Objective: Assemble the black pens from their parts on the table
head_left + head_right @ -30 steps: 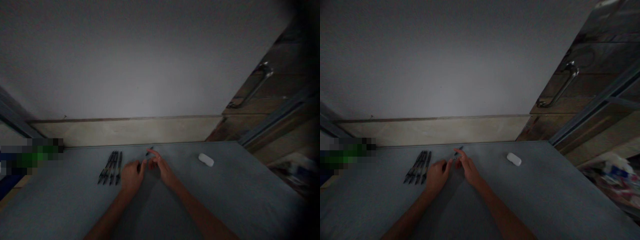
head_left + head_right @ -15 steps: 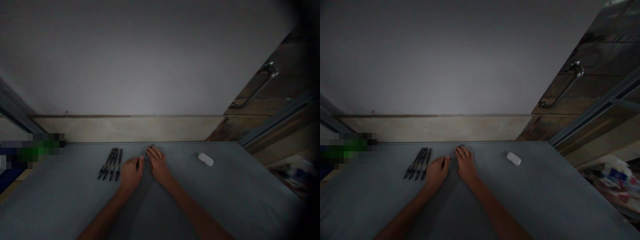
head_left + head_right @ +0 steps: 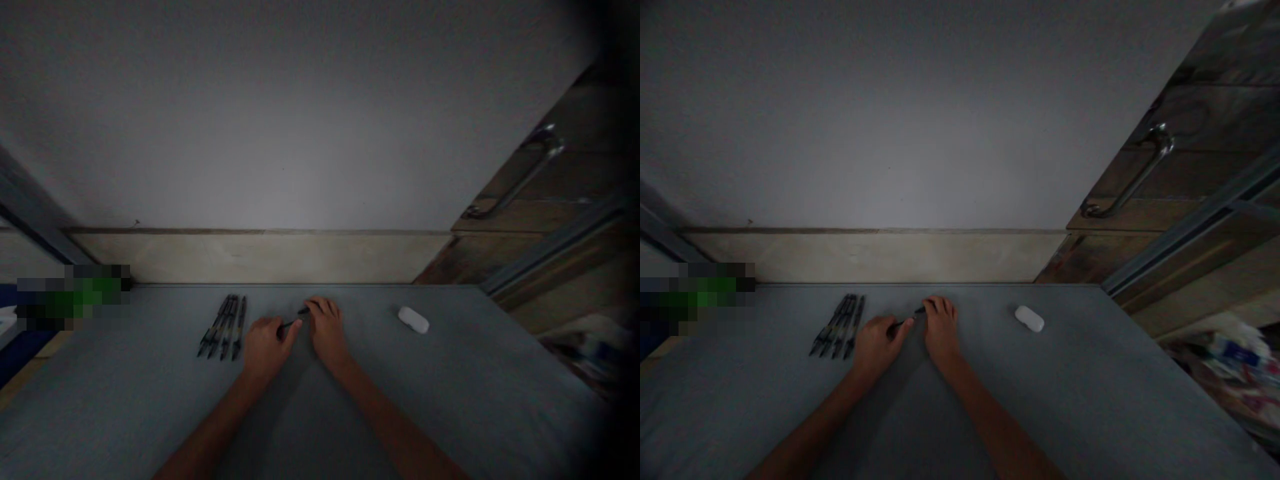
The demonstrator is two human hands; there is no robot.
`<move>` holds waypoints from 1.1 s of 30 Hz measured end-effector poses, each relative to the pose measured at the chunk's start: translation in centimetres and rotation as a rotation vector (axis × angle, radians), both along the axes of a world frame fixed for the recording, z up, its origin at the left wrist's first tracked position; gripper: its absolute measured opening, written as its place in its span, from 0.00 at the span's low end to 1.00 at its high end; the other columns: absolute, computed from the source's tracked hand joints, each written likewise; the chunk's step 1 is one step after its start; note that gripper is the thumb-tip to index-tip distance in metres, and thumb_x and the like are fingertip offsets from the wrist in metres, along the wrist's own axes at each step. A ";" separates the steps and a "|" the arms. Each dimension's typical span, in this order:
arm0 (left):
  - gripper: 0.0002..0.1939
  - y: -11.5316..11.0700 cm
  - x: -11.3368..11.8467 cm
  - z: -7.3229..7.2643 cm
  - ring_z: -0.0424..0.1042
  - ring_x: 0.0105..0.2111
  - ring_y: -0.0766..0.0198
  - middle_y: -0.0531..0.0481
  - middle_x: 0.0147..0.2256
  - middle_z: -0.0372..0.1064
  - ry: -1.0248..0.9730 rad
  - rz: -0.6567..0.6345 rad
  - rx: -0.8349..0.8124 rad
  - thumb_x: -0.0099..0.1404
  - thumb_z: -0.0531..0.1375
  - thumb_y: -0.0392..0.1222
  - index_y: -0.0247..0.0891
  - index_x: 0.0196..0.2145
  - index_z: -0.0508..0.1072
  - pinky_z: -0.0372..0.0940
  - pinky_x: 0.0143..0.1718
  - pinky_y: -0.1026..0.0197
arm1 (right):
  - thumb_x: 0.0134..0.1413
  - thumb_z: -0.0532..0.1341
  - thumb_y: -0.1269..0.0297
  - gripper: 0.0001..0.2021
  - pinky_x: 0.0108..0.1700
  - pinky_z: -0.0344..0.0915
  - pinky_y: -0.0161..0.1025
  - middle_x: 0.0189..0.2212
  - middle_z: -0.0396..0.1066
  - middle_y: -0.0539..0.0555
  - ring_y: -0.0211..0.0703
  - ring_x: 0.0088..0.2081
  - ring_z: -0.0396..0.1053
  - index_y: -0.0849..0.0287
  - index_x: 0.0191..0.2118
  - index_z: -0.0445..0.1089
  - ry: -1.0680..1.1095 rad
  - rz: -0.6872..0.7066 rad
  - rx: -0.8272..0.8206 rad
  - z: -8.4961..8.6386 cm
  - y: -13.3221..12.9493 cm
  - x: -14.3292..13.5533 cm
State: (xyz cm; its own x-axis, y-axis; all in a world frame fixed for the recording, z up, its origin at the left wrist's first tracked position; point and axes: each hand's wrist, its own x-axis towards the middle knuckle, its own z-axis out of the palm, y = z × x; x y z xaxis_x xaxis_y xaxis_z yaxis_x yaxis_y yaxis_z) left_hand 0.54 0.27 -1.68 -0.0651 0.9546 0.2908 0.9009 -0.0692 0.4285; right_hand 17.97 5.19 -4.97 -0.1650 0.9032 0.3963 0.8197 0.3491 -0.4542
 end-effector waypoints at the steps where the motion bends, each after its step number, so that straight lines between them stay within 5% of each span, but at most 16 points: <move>1: 0.20 0.0 0.0 0.0 0.85 0.36 0.48 0.43 0.31 0.84 0.002 0.001 -0.003 0.80 0.66 0.52 0.44 0.29 0.81 0.69 0.38 0.55 | 0.71 0.57 0.78 0.22 0.65 0.76 0.65 0.56 0.85 0.65 0.65 0.60 0.79 0.52 0.55 0.86 0.039 -0.006 -0.010 0.0 0.1 0.0; 5: 0.21 0.0 0.0 0.4 0.86 0.36 0.50 0.43 0.31 0.85 0.021 0.014 -0.043 0.81 0.65 0.50 0.43 0.29 0.81 0.69 0.38 0.57 | 0.67 0.63 0.72 0.13 0.63 0.76 0.66 0.46 0.86 0.60 0.65 0.55 0.81 0.48 0.43 0.84 0.362 0.035 -0.035 0.1 0.5 0.1; 9: 0.21 0.0 0.1 0.8 0.87 0.37 0.51 0.43 0.33 0.87 0.050 0.030 -0.116 0.82 0.64 0.52 0.43 0.30 0.83 0.67 0.37 0.58 | 0.73 0.62 0.61 0.06 0.57 0.83 0.59 0.45 0.88 0.59 0.60 0.50 0.86 0.49 0.46 0.78 0.532 0.066 -0.050 0.7 0.6 0.0; 12: 0.22 0.0 0.1 1.0 0.88 0.36 0.50 0.42 0.33 0.88 0.057 0.039 -0.154 0.83 0.64 0.53 0.43 0.31 0.83 0.65 0.35 0.58 | 0.78 0.60 0.49 0.10 0.52 0.86 0.55 0.41 0.90 0.57 0.58 0.44 0.90 0.48 0.50 0.70 0.778 0.100 -0.149 1.8 0.4 -0.1; 19: 0.25 0.0 0.0 0.5 0.86 0.33 0.48 0.42 0.30 0.85 -0.021 0.053 -0.089 0.82 0.61 0.53 0.44 0.26 0.79 0.63 0.33 0.57 | 0.64 0.74 0.37 0.24 0.52 0.86 0.54 0.46 0.93 0.54 0.54 0.39 0.91 0.45 0.48 0.67 1.456 0.127 -0.375 3.5 -0.5 -1.3; 24: 0.27 -0.1 -0.2 0.3 0.85 0.31 0.50 0.43 0.28 0.85 -0.061 0.068 -0.067 0.83 0.57 0.55 0.44 0.27 0.80 0.61 0.32 0.58 | 0.58 0.76 0.34 0.26 0.40 0.85 0.52 0.38 0.92 0.51 0.55 0.33 0.89 0.44 0.44 0.66 1.519 0.144 -0.481 2.9 -1.2 -2.7; 33: 0.26 -0.2 -0.2 0.4 0.86 0.32 0.51 0.43 0.30 0.86 -0.027 0.083 -0.091 0.84 0.59 0.53 0.42 0.28 0.81 0.59 0.32 0.59 | 0.59 0.76 0.36 0.24 0.41 0.82 0.47 0.34 0.91 0.51 0.54 0.34 0.89 0.46 0.45 0.71 1.488 0.101 -0.470 2.6 -1.3 -2.6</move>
State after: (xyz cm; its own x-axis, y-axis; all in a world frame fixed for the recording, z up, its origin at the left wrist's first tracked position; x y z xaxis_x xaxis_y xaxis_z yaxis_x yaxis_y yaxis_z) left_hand 0.34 0.07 -1.29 -0.1516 0.9679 0.2004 0.8899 0.0455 0.4538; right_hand 15.34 3.89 -2.38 0.0385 0.9979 -0.0520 -0.4660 -0.0281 -0.8844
